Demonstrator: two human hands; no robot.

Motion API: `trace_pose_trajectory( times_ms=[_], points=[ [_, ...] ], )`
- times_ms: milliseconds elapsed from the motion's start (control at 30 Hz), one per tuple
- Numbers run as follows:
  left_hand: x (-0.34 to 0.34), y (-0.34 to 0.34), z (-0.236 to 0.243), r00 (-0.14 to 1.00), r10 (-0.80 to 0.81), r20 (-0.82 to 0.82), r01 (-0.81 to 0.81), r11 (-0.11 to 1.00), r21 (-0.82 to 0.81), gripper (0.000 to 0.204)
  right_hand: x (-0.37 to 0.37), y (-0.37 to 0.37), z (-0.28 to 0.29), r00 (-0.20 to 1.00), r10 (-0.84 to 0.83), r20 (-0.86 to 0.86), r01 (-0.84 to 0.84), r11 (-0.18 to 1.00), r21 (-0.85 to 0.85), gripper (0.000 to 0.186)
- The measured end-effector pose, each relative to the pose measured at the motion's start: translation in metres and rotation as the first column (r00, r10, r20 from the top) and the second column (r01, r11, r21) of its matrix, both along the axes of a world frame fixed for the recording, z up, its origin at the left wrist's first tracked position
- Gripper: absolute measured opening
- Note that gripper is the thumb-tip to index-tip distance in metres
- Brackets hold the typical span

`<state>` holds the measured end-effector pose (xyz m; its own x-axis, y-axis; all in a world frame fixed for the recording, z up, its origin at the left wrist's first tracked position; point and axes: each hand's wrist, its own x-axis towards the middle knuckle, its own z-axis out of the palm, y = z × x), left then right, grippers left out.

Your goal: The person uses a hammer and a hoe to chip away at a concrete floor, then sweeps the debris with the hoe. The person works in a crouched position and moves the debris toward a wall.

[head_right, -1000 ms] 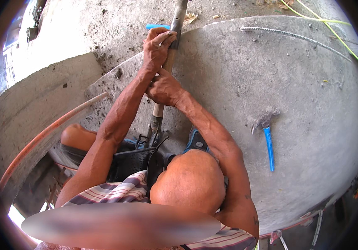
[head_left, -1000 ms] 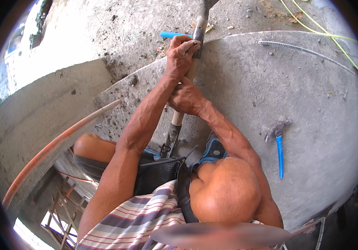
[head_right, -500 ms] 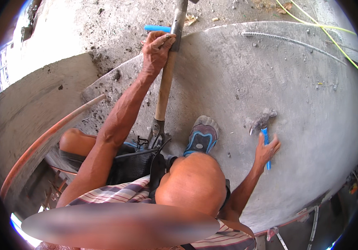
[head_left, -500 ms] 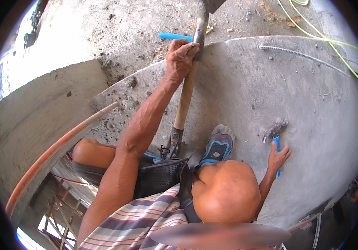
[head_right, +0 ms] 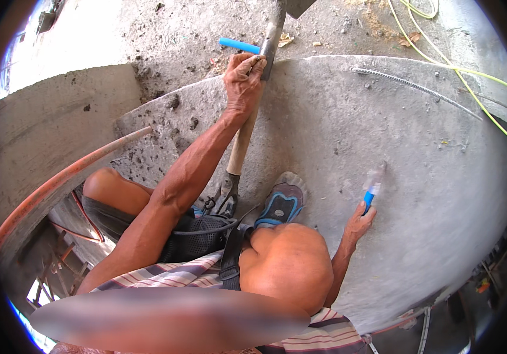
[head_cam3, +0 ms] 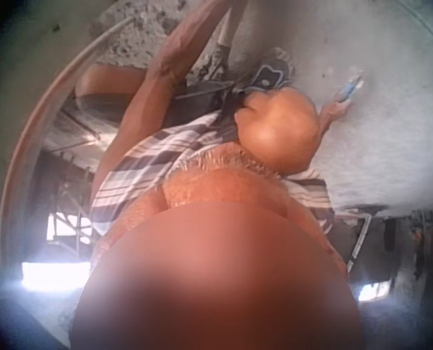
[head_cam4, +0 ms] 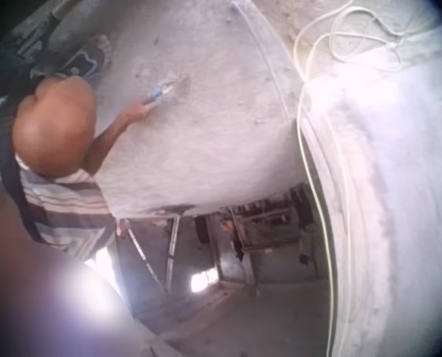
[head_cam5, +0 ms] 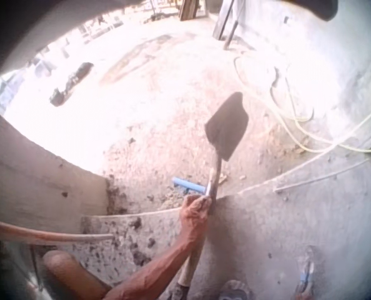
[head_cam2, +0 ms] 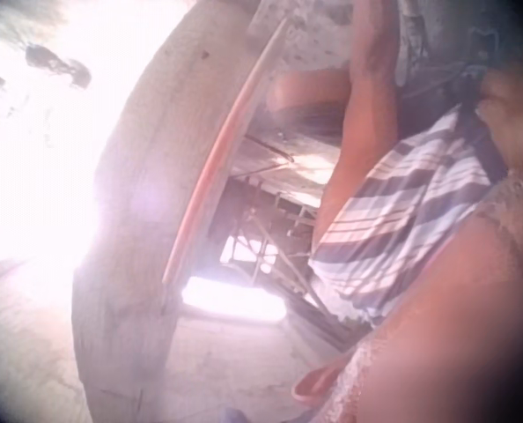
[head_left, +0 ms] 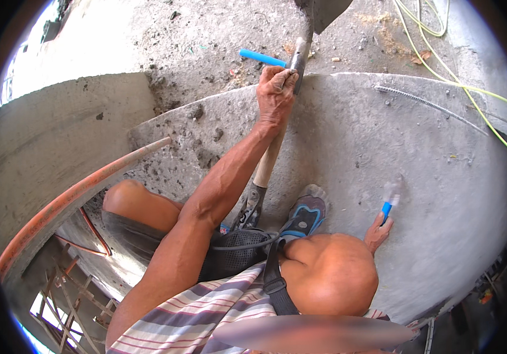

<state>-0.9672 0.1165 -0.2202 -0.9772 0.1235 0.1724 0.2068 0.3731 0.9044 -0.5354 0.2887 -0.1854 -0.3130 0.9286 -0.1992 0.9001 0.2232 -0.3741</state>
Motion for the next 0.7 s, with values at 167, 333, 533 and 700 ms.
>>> trace_pose_trajectory(
  times_ms=[167,333,533,700],
  points=[
    [0.002,0.002,0.002,0.998,-0.001,0.063,-0.001,0.999,0.046,0.015,-0.119,-0.009,0.070,0.885,-0.247,-0.395,0.021,0.869,-0.495,0.034],
    [0.003,0.000,0.002,0.986,-0.027,0.163,-0.002,0.985,0.172,0.017,-0.235,-0.017,0.131,0.810,0.102,-0.578,-0.402,0.814,-0.419,0.059],
    [0.000,-0.001,-0.005,0.996,-0.030,0.087,0.019,0.992,0.125,0.016,-0.296,-0.016,0.146,0.664,0.422,-0.617,-0.682,0.681,-0.268,0.049],
    [0.001,0.001,-0.011,0.998,-0.005,0.070,-0.006,0.987,0.163,0.012,-0.315,-0.023,0.140,0.506,0.610,-0.609,-0.818,0.563,-0.116,0.050]
  ],
)
